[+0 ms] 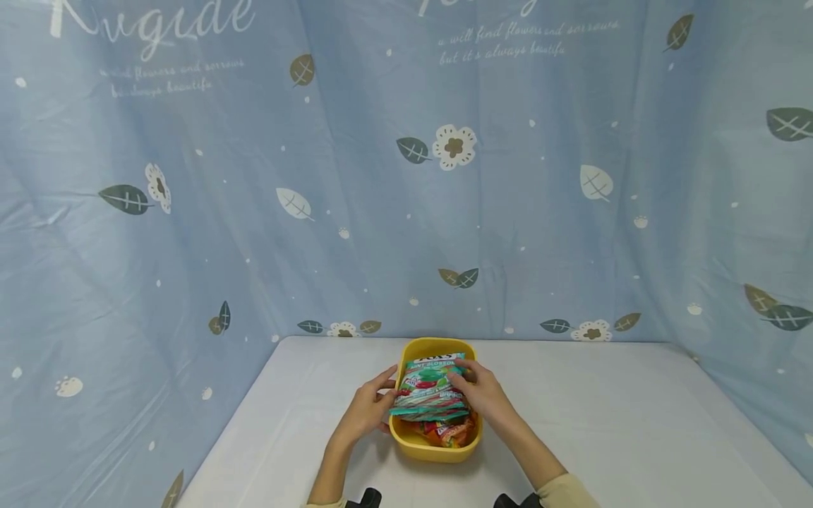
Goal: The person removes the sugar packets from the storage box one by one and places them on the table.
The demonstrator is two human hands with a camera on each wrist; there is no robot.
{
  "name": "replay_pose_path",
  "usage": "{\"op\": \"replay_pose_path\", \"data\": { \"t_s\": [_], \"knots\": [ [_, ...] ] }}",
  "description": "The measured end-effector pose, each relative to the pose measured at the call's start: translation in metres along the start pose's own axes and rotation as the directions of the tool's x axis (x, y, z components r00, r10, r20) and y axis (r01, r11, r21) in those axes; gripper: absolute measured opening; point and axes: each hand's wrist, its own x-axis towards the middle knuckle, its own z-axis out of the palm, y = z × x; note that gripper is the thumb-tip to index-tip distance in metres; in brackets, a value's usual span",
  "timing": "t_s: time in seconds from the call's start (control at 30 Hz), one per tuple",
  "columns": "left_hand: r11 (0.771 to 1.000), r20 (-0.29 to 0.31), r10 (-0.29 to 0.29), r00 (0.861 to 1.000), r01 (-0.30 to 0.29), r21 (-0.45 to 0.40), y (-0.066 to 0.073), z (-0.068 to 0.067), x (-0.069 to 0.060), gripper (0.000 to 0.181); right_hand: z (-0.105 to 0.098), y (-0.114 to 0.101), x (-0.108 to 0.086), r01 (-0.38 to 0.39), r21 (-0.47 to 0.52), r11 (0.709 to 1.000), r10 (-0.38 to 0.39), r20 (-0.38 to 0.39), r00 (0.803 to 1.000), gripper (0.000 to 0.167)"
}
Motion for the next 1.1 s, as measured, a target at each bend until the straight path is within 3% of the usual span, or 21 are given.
{"op": "replay_pose_path", "data": {
  "t_s": [0.1, 0.4, 0.7, 0.9, 1.1],
  "knots": [
    [1.000, 0.007, -0.016, 1.000, 0.016, -0.020, -0.001, 0.000, 0.000, 0.051, -0.001, -0.001, 0.000, 0.013, -0.028, 1.000, -0.013, 0.012, 1.000, 0.050],
    [0.998, 0.020, 0.003, 1.000, -0.002, -0.057, -0.003, 0.000, 0.002, 0.049, 0.003, 0.001, 0.002, -0.022, 0.058, 0.998, 0.020, 0.034, 0.999, 0.050],
    [0.997, 0.016, -0.008, 1.000, 0.009, -0.073, -0.003, -0.001, 0.000, 0.048, 0.008, 0.013, 0.002, -0.023, 0.059, 0.998, 0.022, 0.015, 1.000, 0.051],
    [0.999, 0.013, -0.013, 1.000, 0.014, -0.045, -0.004, 0.001, 0.000, 0.046, 0.010, 0.015, 0.000, -0.017, 0.069, 0.997, 0.017, 0.004, 1.000, 0.052],
    [1.000, 0.019, 0.020, 1.000, -0.020, -0.017, -0.004, 0.000, 0.001, 0.045, 0.008, 0.013, -0.001, -0.011, 0.090, 0.996, 0.011, -0.001, 1.000, 0.052]
  ]
}}
